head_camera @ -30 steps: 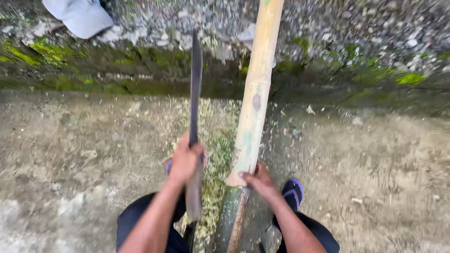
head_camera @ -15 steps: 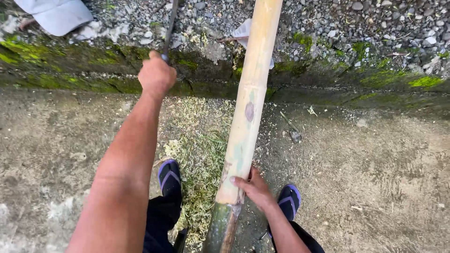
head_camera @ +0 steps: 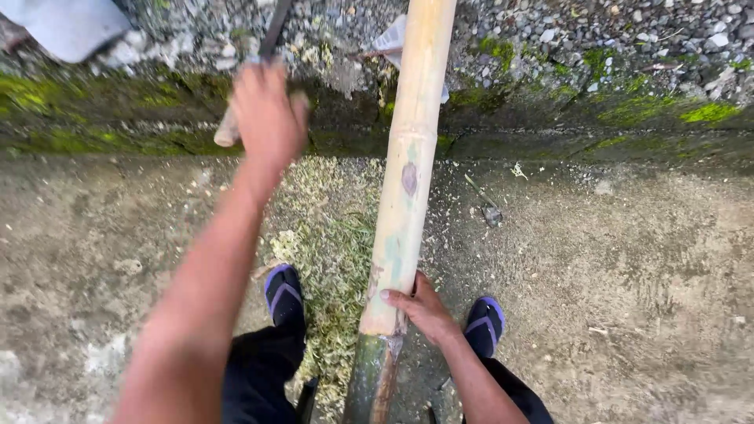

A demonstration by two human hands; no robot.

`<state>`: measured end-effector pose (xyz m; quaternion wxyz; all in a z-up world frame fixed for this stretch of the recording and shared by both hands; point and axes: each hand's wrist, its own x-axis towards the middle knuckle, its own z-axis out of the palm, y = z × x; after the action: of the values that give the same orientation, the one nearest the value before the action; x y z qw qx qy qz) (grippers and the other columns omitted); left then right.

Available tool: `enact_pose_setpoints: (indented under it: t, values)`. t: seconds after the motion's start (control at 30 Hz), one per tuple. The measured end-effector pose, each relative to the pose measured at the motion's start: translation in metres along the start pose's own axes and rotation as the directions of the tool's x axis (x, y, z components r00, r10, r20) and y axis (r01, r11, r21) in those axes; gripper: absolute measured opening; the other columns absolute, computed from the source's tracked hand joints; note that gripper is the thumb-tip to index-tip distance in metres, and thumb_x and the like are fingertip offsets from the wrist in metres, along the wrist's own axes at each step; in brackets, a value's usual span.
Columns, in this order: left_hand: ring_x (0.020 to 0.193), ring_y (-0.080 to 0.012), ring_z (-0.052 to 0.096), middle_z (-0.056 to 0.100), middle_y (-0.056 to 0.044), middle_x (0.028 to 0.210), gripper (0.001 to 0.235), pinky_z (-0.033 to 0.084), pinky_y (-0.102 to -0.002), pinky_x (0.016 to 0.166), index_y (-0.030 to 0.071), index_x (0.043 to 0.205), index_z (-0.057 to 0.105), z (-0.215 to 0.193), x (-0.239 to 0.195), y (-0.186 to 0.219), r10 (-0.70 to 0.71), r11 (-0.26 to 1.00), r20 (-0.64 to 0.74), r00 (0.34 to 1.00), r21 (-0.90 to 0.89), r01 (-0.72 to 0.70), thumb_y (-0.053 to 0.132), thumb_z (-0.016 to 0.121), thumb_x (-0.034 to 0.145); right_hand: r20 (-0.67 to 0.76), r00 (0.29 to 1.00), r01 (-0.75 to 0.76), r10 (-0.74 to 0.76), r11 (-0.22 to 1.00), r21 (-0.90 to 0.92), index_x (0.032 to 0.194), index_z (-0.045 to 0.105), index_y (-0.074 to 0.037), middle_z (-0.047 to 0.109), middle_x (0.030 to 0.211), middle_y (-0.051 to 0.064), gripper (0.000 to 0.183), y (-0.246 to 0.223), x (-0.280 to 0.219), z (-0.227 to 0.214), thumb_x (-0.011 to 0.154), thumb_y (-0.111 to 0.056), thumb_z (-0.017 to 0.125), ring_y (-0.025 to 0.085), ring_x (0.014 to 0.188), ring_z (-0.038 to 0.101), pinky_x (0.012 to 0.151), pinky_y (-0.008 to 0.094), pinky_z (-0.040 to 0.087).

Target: Shaving and shaping a bamboo pole with a machete.

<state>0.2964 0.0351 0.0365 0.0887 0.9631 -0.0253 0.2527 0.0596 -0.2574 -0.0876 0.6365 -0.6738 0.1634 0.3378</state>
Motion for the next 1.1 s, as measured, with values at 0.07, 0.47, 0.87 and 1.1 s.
enact_pose_setpoints:
  t: [0.07,0.47,0.87,1.1]
  values:
    - [0.118,-0.0411,0.057,0.054,-0.027,0.131,0.06,0.049,-0.052,0.1,0.0,0.149,0.045,0.079,-0.126,0.025,-0.108,0.965,0.212,0.971,-0.214,0.154,0.023,0.068,0.099,-0.015,1.0,0.0,0.0,1.0,0.017,0.143,0.042,-0.003,0.066,0.133,0.02,0.089,0.001,0.004,0.003,0.073,-0.039,0.083,0.031,0.125,0.064,0.109,0.044,0.05]
    - [0.126,-0.0256,0.063,0.063,-0.015,0.133,0.11,0.051,-0.038,0.107,0.006,0.147,0.033,-0.039,-0.291,0.146,-0.001,0.058,0.931,0.365,-0.364,0.929,0.026,0.094,0.058,-0.061,0.998,0.031,-0.017,0.971,0.236,0.141,0.047,-0.004,0.065,0.134,0.02,0.082,0.014,0.007,0.009,0.073,-0.032,0.084,0.03,0.121,0.065,0.105,0.044,0.053]
    - [0.129,-0.0219,0.059,0.063,-0.009,0.132,0.126,0.045,-0.033,0.114,0.009,0.152,0.021,-0.041,-0.324,0.145,-0.094,0.088,0.951,0.294,-0.286,0.954,0.01,0.098,0.051,0.091,0.994,0.025,-0.069,0.908,0.417,0.128,0.06,0.0,0.074,0.112,0.015,0.072,-0.006,0.021,0.003,0.063,-0.012,0.088,0.029,0.102,0.072,0.095,0.045,0.059]
    - [0.128,-0.0238,0.059,0.06,-0.012,0.133,0.123,0.047,-0.035,0.113,0.001,0.152,0.018,-0.042,-0.321,0.155,-0.148,-0.03,0.93,0.336,-0.343,0.939,-0.002,0.089,0.052,0.066,0.991,0.064,-0.118,0.839,0.54,0.127,0.06,0.003,0.073,0.108,0.017,0.072,0.002,0.026,0.0,0.061,-0.006,0.085,0.03,0.096,0.073,0.09,0.046,0.061]
